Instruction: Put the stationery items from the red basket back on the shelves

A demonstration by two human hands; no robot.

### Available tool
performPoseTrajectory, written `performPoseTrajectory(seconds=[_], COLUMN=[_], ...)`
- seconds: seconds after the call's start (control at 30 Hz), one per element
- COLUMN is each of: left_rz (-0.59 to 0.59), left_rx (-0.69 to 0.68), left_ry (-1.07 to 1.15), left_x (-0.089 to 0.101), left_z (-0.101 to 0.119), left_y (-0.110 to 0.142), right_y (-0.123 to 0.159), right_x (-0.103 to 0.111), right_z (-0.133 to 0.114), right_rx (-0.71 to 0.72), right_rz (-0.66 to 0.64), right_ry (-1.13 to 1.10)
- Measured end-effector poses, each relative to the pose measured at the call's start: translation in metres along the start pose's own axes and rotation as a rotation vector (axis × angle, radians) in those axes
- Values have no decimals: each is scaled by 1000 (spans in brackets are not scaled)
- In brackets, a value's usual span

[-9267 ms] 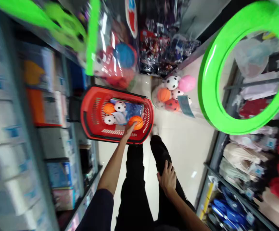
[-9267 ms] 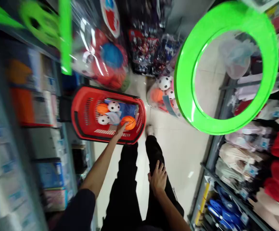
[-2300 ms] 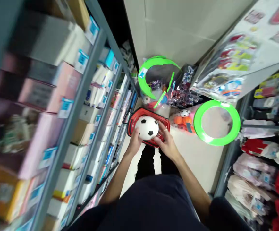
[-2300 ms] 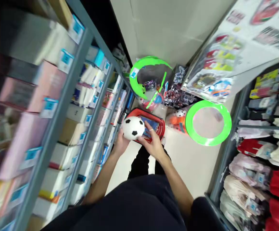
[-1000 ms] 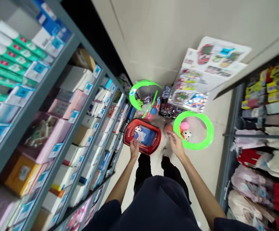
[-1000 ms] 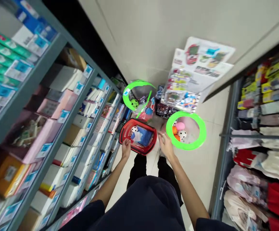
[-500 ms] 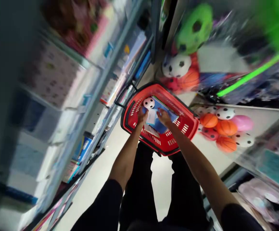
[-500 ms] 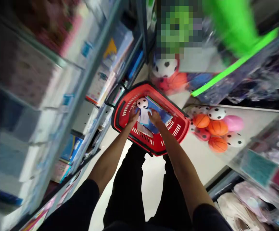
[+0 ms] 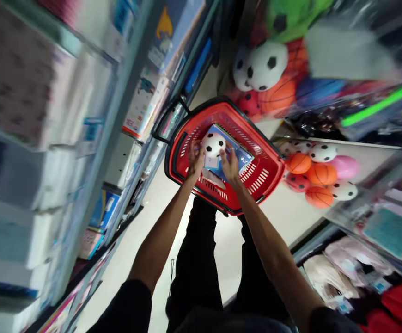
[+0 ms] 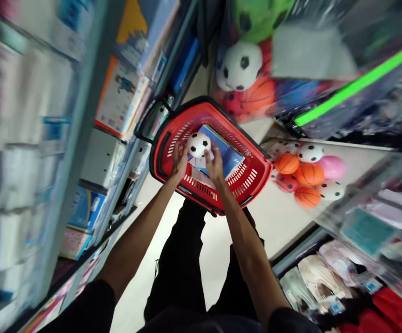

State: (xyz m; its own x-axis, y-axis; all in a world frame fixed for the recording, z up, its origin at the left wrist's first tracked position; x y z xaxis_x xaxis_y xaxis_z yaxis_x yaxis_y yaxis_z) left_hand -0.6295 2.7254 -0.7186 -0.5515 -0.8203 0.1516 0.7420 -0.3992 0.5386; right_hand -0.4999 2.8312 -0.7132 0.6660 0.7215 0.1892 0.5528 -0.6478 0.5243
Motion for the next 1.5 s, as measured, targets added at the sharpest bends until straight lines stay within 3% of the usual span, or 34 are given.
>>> performPoseTrajectory(seconds=[0.1, 0.23, 0.33, 0.43, 0.53, 0.6, 0.67, 0.77, 0.97, 1.1, 1.37, 1.43, 1.5], left_rz=[-33, -103, -186, -321, -403, -406, -436, -545, -829, -906, -931, -838, -707], left_rx=[-93, -238, -304, -411, -549, -653, -709, -675, -591, -598, -660, -762, -854], left_ry=[12, 45, 78, 88, 55, 5, -24, 5, -1, -33, -186, -323, -437], left_x=[7, 0, -15, -39, -65, -84, -109, -161, -285, -337, -373, -363, -333], left_z=[88, 229, 331, 431, 514, 551, 566, 555, 504, 487, 483, 482, 477], left_y=[76, 184, 271, 369, 468, 528, 576, 627, 697, 726, 733, 721, 703], right_y=[96, 197, 270, 353, 441, 492, 533, 575, 624, 645, 639, 636, 637], right_x=[49, 120, 189, 270, 345, 384, 420, 470, 561, 602, 625, 628, 632], right_z=[-80, -202, -292, -374, -435, -454, -453, -430, -357, -324, -320, -305, -272], right_rx=[15, 99, 187, 309, 453, 525, 558, 580, 545, 506, 511, 450, 294], right_rz=[52, 102, 169, 227, 186, 150, 192, 357, 579, 690, 704, 733, 830], right_ry=[-273, -369, -375, -353, -332, -334, -348, -343, -407, -458, -452, -397, -314])
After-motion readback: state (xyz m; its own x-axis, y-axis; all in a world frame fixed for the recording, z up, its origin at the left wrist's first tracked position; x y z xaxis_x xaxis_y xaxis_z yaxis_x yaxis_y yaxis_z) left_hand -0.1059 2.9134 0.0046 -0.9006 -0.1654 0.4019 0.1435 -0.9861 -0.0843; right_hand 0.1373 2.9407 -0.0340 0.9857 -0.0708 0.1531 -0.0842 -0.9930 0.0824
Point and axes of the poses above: each hand's wrist, its own y-axis away from the middle knuckle, its own x-axis out of the back of the hand, z = x × y, the point moved 8 cm from there along -y, towards the middle knuckle, and after that the axes turned 2 degrees about -x, right-handed, at the moved point
